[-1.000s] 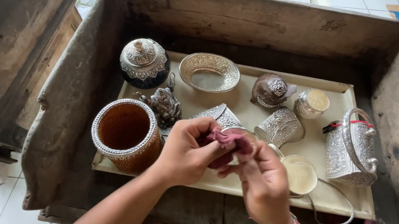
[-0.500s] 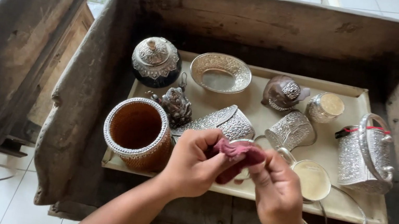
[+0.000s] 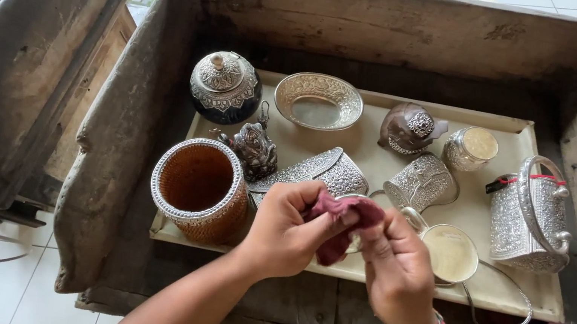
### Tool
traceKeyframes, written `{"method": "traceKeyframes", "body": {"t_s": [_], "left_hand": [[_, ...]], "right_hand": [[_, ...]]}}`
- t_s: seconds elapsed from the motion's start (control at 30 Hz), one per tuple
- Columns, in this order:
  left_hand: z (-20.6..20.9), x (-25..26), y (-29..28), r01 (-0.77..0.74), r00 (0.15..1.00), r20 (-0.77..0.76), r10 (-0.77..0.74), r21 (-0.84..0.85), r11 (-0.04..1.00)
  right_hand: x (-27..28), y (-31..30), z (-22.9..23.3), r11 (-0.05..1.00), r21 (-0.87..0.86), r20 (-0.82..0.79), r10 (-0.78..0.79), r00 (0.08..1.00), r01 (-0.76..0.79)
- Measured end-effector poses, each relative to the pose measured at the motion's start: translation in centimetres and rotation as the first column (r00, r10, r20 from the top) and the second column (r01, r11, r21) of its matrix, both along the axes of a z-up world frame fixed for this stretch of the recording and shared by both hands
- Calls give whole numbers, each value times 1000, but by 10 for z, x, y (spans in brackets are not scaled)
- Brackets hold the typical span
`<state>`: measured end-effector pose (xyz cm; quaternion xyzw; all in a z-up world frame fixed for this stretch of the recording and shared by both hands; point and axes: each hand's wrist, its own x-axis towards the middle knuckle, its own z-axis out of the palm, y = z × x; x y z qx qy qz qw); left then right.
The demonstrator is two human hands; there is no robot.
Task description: Polishing a small ornate silver object with a cloth in a workshop setting.
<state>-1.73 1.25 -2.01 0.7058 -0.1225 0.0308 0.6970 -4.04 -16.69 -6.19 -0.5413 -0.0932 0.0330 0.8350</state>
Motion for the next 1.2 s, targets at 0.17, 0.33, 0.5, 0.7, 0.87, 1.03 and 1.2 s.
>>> {"method": "traceKeyframes", "body": {"t_s": [0.17, 0.33, 0.5, 0.7, 0.87, 1.03, 1.2], "left_hand": [[7, -3, -1, 103, 993, -35, -110, -150, 983], [6, -4, 5, 282, 944, -89, -318, -279, 918], [-5, -2, 0, 17, 1000, 4, -17, -49, 999], [6, -8, 2, 261, 961, -30, -275, -231, 937], [10, -9, 2, 214, 976, 0, -216, -150, 965], [23, -3, 2, 215, 976, 1, -219, -182, 959], [40, 13, 15, 413, 911, -32, -412, 52, 909]], "right_hand": [[4, 2, 3, 999, 45, 31, -21, 999, 20], [5, 2, 25, 998, 63, 98, -35, 995, 29], [-5, 8, 38, 921, -389, 216, 78, 973, 13], [3, -4, 24, 994, -111, 149, -2, 989, 18], [0, -4, 34, 978, -210, 192, 57, 980, -16], [-2, 3, 40, 979, -182, 222, 136, 965, -96], [6, -10, 26, 1000, -18, 53, -10, 999, 11]]}}
